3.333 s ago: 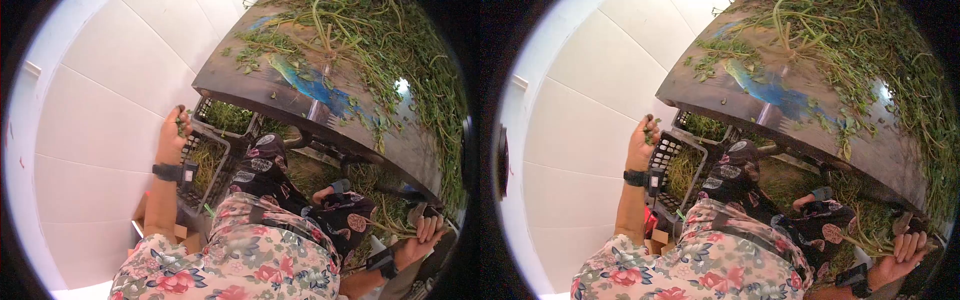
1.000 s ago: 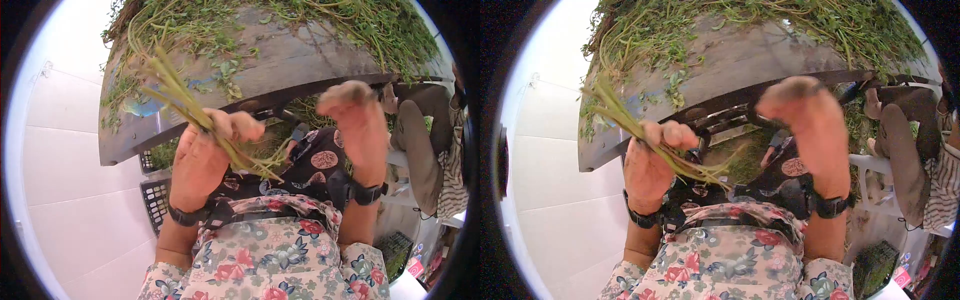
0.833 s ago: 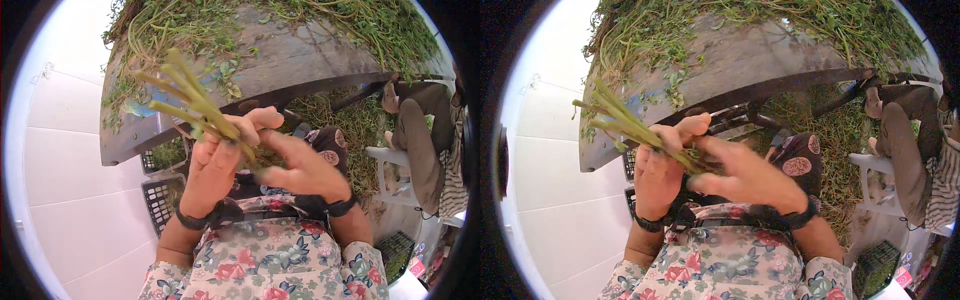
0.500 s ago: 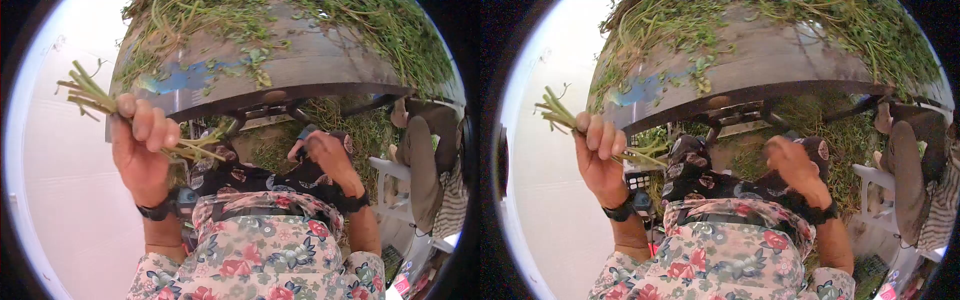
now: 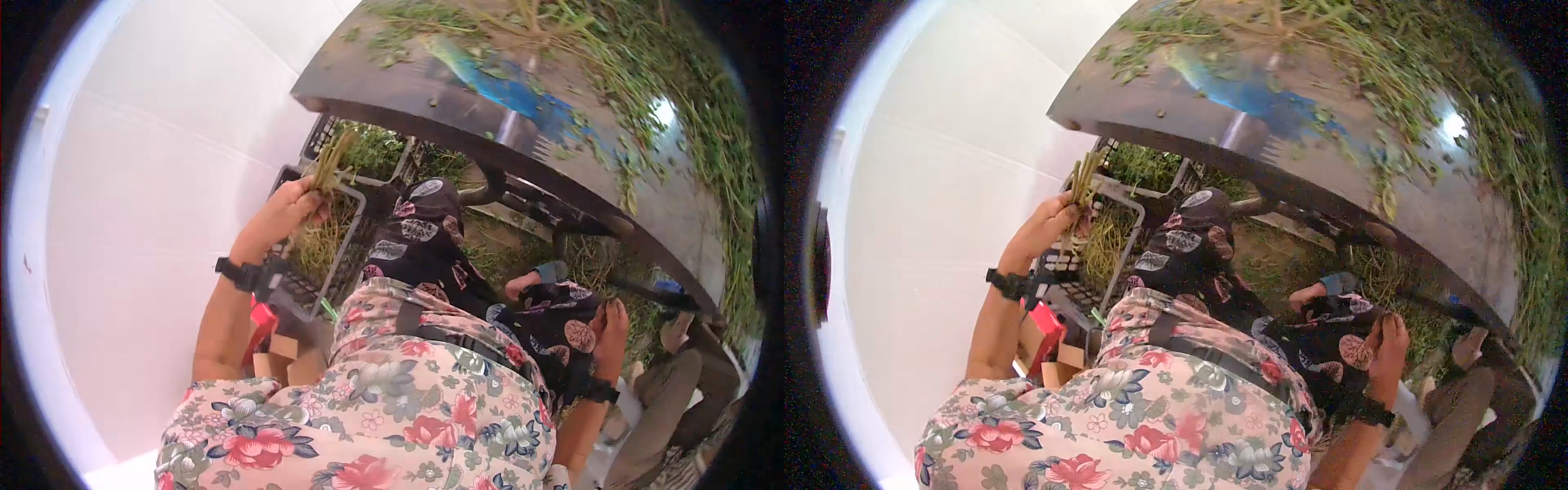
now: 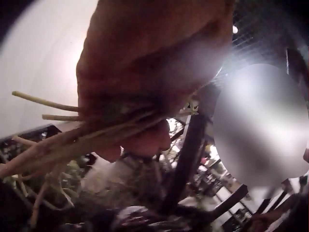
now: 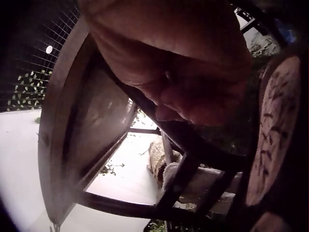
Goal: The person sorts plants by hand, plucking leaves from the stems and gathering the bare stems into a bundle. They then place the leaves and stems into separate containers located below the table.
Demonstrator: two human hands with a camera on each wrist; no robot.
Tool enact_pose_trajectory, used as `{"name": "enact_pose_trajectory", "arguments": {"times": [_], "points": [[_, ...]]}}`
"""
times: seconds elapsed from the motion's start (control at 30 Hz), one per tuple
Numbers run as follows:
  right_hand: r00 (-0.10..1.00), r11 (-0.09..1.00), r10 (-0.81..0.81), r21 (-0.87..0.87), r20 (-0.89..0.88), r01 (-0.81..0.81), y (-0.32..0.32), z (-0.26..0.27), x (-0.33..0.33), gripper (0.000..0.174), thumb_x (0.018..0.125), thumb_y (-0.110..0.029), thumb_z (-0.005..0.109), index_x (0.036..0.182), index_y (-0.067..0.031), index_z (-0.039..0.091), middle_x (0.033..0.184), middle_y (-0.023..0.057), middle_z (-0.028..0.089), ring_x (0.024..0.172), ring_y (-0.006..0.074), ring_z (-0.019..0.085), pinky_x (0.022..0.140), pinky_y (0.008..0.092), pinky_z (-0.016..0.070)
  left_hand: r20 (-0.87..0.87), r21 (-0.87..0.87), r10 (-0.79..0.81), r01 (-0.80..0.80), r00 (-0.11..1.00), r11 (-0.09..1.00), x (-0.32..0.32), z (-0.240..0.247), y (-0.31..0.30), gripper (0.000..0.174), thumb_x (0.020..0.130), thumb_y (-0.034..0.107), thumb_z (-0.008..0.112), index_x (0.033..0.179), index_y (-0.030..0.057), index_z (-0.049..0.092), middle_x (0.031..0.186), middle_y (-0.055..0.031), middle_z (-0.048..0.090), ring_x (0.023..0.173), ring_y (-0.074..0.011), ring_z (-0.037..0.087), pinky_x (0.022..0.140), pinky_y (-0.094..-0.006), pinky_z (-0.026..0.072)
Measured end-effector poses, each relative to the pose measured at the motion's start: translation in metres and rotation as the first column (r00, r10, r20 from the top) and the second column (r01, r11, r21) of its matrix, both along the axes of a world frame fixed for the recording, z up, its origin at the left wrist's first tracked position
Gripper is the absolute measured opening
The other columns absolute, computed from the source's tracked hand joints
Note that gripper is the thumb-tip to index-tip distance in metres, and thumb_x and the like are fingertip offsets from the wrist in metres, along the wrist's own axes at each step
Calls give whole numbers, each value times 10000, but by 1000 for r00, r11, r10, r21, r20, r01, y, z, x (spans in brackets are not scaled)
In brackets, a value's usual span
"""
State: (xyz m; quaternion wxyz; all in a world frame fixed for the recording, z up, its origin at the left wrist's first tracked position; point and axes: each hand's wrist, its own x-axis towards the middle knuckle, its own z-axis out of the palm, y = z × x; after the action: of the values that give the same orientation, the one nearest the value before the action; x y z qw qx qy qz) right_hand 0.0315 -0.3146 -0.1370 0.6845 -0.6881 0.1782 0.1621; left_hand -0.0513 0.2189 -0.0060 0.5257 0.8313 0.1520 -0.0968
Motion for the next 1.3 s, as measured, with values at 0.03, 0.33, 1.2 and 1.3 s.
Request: {"name": "enact_pose_trajectory", "arguments": {"times": [0.03, 0.33, 1.2, 1.3], "points": [[999, 999, -39, 2, -26, 39, 2, -3, -1, 165, 881, -217, 480, 839, -61, 516, 670, -10, 476, 557, 76, 457, 512, 223, 376, -5, -3, 24, -24, 1000, 1000, -6, -16, 17, 143, 863, 80, 373, 856, 26, 505, 681, 13, 480, 620, -87, 453, 588, -239, 394], [992, 991, -73, 108, -101, 84, -25, -36, -1, 127, 884, -207, 477, 884, -84, 507, 685, -18, 490, 532, 82, 471, 441, 251, 423, -48, 170, 174, -163, 984, 972, -50, -75, 96, 60, 853, 86, 441, 846, 79, 500, 683, 24, 474, 652, -90, 466, 589, -234, 400], [962, 934, -241, 238, -129, 266, -23, -22, -17, 138, 874, -224, 523, 890, -90, 493, 699, -2, 501, 535, 72, 451, 494, 252, 465, 787, 353, -233, -108, 571, 929, 140, 55, -83, 153, 828, 119, 546, 927, 20, 608, 870, -42, 630, 794, -110, 569, 725, -224, 435], [952, 919, -276, 252, -134, 302, -24, -20, -23, 135, 873, -222, 525, 893, -92, 493, 697, -1, 501, 534, 75, 450, 494, 253, 465, 723, 540, -355, -163, 593, 826, 148, 48, -88, 164, 805, 150, 578, 906, 26, 610, 854, -86, 624, 788, -176, 592, 720, -252, 447]]}}
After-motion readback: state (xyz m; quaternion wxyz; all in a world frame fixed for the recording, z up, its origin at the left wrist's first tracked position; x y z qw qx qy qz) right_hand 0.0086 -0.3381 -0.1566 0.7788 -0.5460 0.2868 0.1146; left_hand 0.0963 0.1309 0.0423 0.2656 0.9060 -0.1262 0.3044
